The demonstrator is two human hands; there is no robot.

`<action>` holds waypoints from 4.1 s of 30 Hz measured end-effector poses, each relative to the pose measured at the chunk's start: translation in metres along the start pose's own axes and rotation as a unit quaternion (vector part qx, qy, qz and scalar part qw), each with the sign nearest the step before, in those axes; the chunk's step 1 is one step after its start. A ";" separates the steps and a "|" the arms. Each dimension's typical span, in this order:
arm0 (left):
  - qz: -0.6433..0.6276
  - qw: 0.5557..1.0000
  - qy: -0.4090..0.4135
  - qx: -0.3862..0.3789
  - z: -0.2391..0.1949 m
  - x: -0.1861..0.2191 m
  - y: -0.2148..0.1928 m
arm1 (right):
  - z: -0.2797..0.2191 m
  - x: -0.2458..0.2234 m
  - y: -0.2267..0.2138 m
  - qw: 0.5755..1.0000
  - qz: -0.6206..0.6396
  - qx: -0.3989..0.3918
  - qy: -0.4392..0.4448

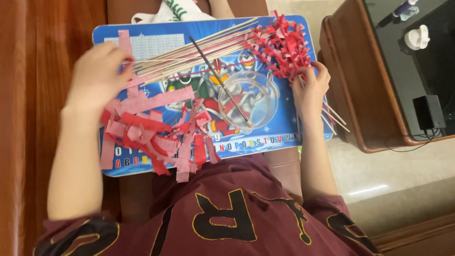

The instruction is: Creating decorative paper flowers by wrapping red paper strips around wooden sticks.

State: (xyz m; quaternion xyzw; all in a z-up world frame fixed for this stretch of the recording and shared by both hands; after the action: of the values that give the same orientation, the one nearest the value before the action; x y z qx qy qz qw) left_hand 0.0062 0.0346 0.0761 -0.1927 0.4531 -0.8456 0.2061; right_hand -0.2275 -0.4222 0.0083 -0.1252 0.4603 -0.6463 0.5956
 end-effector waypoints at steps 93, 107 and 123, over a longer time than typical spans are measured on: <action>-0.479 0.843 -0.195 0.148 -0.012 0.039 0.020 | -0.032 -0.097 -0.074 0.853 0.511 -0.090 0.060; -0.578 0.788 -0.169 0.131 0.048 0.116 -0.022 | -0.017 -0.073 -0.098 0.896 0.423 -0.128 0.035; -0.604 0.768 -0.158 0.142 0.043 0.128 -0.002 | -0.020 -0.106 -0.063 0.954 0.270 -0.129 -0.015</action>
State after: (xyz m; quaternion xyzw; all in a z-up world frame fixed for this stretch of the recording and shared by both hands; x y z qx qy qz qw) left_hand -0.0798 -0.0605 0.1179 -0.5262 0.0785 -0.8079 -0.2535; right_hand -0.2553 -0.3276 0.0857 -0.0819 0.5471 -0.3946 0.7336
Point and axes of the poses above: each hand's wrist, its own z-axis towards the middle knuckle, its own y-axis out of the palm, x = y × z, the point moved 3 cm from there along z, towards the middle knuckle, and after that the axes turned 1 degree about y, right-handed, at the moved point
